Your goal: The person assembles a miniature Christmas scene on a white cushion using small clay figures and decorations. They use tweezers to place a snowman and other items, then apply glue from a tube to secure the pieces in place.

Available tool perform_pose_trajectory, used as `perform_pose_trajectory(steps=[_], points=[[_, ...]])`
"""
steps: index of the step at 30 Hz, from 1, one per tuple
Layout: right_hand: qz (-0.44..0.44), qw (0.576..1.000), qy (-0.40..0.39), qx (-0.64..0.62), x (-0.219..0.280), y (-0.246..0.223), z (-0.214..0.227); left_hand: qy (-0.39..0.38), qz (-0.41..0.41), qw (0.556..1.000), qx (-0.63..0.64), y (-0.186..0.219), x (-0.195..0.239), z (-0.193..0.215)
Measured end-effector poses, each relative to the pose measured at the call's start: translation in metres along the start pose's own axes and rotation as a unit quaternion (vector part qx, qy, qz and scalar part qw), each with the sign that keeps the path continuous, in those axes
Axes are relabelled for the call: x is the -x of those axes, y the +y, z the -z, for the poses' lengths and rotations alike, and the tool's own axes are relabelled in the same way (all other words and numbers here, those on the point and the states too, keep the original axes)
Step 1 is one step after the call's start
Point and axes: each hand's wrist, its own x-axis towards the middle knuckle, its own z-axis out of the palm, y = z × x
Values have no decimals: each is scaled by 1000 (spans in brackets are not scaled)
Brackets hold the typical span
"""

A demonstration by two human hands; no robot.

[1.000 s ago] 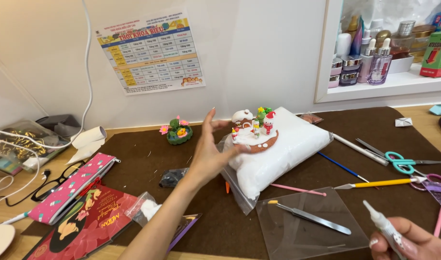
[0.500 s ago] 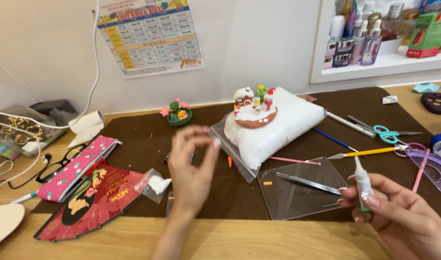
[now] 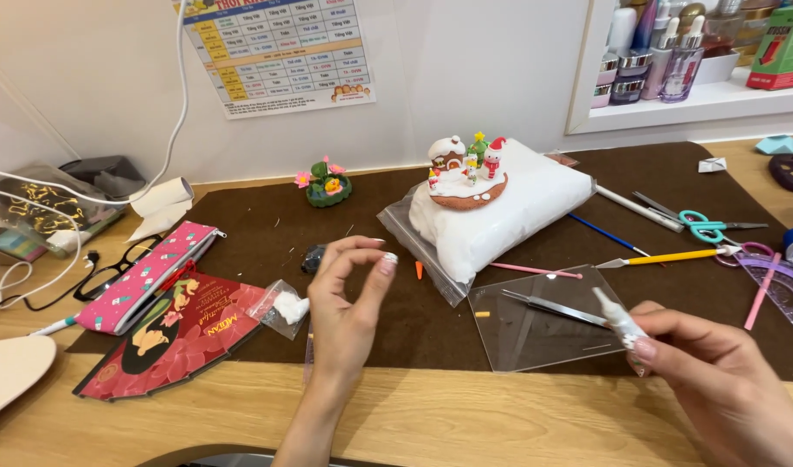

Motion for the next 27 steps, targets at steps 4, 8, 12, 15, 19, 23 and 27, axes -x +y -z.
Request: perform_pose_trajectory(steps=[4, 8, 12, 15, 19, 23, 27], points=[[12, 1000, 2, 20, -1, 13, -17, -185, -46, 981, 36, 33, 26, -16], [48, 993, -81, 75, 15, 15, -54, -284, 6, 948, 147, 49, 62, -36], [143, 970, -162, 109, 18, -9, -83, -262, 52, 947, 178, 42, 72, -41], [210, 944, -174, 185, 11, -23, -84, -235, 54, 951, 192, 44, 69, -38], [209, 889, -253, 318, -8, -50, -85, -211, 75, 955, 197, 43, 56, -33], [319, 781, -292, 450, -43, -68, -115, -146, 89, 956, 237, 32, 36, -11], [501, 554, -328, 579, -98, -21, -161, -80, 138, 962, 220, 12, 38, 17]])
